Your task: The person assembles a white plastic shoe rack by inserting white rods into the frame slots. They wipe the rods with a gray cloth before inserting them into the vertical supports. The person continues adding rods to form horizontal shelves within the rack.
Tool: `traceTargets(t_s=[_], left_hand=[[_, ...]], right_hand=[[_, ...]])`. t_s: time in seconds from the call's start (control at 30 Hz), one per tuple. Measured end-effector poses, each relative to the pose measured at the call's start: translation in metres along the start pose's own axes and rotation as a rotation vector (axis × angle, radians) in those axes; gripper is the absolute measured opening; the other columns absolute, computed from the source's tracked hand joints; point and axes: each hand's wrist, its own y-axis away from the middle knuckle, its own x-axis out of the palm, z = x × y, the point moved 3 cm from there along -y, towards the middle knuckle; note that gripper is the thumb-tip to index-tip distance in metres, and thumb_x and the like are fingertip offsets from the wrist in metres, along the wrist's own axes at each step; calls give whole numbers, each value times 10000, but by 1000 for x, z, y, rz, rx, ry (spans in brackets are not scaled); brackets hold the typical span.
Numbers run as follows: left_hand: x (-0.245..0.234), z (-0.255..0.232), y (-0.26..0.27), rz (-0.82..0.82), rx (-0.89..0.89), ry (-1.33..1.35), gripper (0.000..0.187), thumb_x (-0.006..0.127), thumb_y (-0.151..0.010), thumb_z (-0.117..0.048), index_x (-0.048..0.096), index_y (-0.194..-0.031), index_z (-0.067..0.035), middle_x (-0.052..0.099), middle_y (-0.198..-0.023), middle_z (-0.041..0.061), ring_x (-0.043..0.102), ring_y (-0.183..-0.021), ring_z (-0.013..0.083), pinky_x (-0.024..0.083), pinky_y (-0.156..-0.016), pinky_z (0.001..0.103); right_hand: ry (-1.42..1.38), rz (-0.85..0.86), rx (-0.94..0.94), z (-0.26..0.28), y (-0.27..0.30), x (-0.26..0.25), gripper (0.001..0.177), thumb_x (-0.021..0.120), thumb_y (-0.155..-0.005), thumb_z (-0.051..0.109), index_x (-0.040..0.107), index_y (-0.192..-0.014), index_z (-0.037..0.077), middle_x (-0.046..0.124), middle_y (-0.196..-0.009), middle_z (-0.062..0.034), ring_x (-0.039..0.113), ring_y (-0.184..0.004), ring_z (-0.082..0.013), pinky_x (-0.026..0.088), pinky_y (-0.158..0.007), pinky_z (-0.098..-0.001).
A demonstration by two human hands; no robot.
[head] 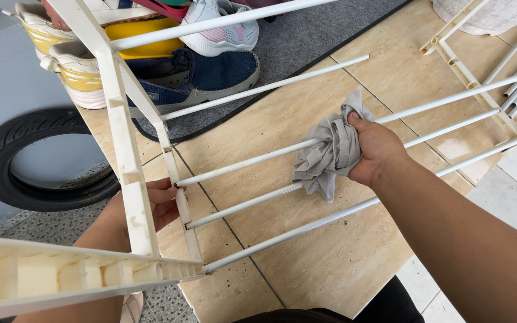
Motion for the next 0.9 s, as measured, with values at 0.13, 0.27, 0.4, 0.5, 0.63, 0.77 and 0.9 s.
traceTargets(t_s=[0.13, 0.27, 0.4, 0.5, 0.63, 0.77, 0.9], left_hand=[[2, 1, -2, -27, -19, -3, 386, 637, -889, 8, 645, -1275, -15, 734, -1129, 118, 729, -1022, 232, 592, -953, 367], [9, -3, 3, -33, -32, -30, 325, 637, -903, -17, 648, -1228, -16, 735, -1095, 127, 724, -985, 236, 617, -924, 365], [12, -4, 6, -125, -53, -60, 276, 673, -944, -88, 635, -1197, 14, 713, -1070, 138, 715, -964, 231, 621, -897, 348], [16, -1, 1, -131, -19, -113, 267, 674, -950, -108, 658, -1177, 29, 713, -1055, 134, 710, -942, 224, 625, -869, 349], [14, 3, -9, -100, -7, -107, 259, 649, -961, -100, 650, -1178, 43, 711, -1054, 149, 712, -916, 230, 633, -837, 358], [10, 4, -14, -124, -12, -142, 268, 641, -969, -106, 642, -1203, 25, 720, -1065, 143, 718, -915, 222, 633, -830, 352], [9, 4, -14, -137, -12, -164, 308, 628, -975, -101, 613, -1260, 14, 720, -1078, 150, 725, -935, 231, 641, -846, 358]], right_hand=[[10, -36, -5, 3, 4, 3, 263, 469, -1062, 307, 613, -1217, 151, 708, -1109, -38, 731, -979, -228, 621, -911, -540], [53, -73, 14, 5, 7, 11, 262, 471, -1048, 303, 608, -1212, 152, 703, -1101, -39, 726, -962, -225, 615, -892, -543], [93, -144, 17, 5, 14, 15, 282, 465, -1061, 286, 603, -1235, 112, 700, -1142, -68, 745, -972, -216, 594, -898, -500], [100, -127, 13, 5, 17, 19, 298, 454, -1060, 277, 587, -1253, 94, 696, -1157, -80, 746, -982, -226, 592, -900, -502], [166, -143, 34, 5, 18, 24, 325, 442, -1063, 288, 579, -1273, 83, 696, -1160, -98, 746, -1006, -240, 585, -904, -512], [186, -162, 44, 4, 18, 28, 323, 437, -1065, 288, 572, -1280, 89, 689, -1167, -94, 747, -1005, -242, 583, -907, -518], [230, -168, 85, 2, 12, 29, 307, 426, -1073, 290, 559, -1289, 115, 695, -1176, -98, 751, -990, -250, 591, -925, -539]])
